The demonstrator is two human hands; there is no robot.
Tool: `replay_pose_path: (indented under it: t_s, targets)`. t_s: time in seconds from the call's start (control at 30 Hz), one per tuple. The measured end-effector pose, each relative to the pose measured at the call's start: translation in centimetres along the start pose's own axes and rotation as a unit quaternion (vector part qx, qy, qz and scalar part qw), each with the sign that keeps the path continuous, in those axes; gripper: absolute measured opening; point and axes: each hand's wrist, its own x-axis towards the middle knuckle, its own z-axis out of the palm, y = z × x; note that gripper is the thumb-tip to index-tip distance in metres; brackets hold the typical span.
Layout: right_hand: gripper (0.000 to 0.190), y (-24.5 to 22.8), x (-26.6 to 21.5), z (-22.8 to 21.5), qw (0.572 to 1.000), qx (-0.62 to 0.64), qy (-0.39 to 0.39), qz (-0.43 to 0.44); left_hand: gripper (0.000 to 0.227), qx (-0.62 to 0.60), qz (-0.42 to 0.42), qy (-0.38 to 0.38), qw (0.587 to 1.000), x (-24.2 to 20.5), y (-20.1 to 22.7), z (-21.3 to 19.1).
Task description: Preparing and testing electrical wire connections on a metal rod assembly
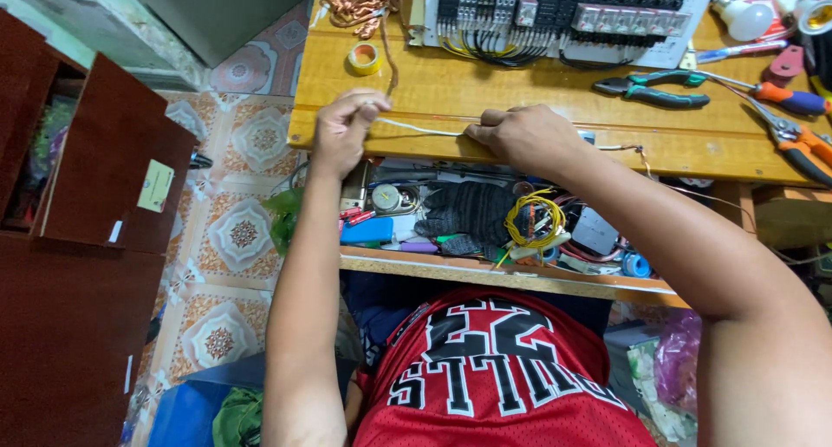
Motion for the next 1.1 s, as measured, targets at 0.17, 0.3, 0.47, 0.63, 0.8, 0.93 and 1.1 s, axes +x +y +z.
replay_pose_path:
  t_s: [0.17,0.3,0.47,0.63,0.8,0.93,1.1]
  targets:
    - [0.019,0.5,0.5,-0.3,1.000,0.028,-0.006,-0.012,0.040,-0.284,-0.091,0.024,0.954,1.0,2.1,4.5]
    - [0.037,0.7,1.0,0.5,0.989,0.033,-0.143,0.016,0.036,-0.470,-0.154,0.149,0.856,1.3,0.6,6.8]
    - [0.035,1.0,0.9,1.3,0.994,0.014,-0.110,0.003,0.041,-0.423,-0.129,0.149,0.884,-0.6,1.5,7.0]
    - [0.035,1.2,1.1,1.4,0.988,0.053,-0.139,0.034,0.078,-0.199,-0.176,-0.120,0.957,-1.1,3.2,3.8]
    - [0.015,2.0,0.6,2.2,0.997,0.067,-0.040,0.019,0.039,-0.283,-0.134,-0.099,0.945,-1.9,0.1,3.9]
    - [0.017,2.3,1.0,1.7,0.994,0.084,-0.063,0.015,0.017,-0.222,-0.088,0.012,0.971,-1.3,0.4,5.8]
    - [0.016,1.5,0.7,0.7,0.998,0.036,-0.044,0.012,0.007,-0.156,-0.143,0.068,0.975,-1.0,0.8,6.4]
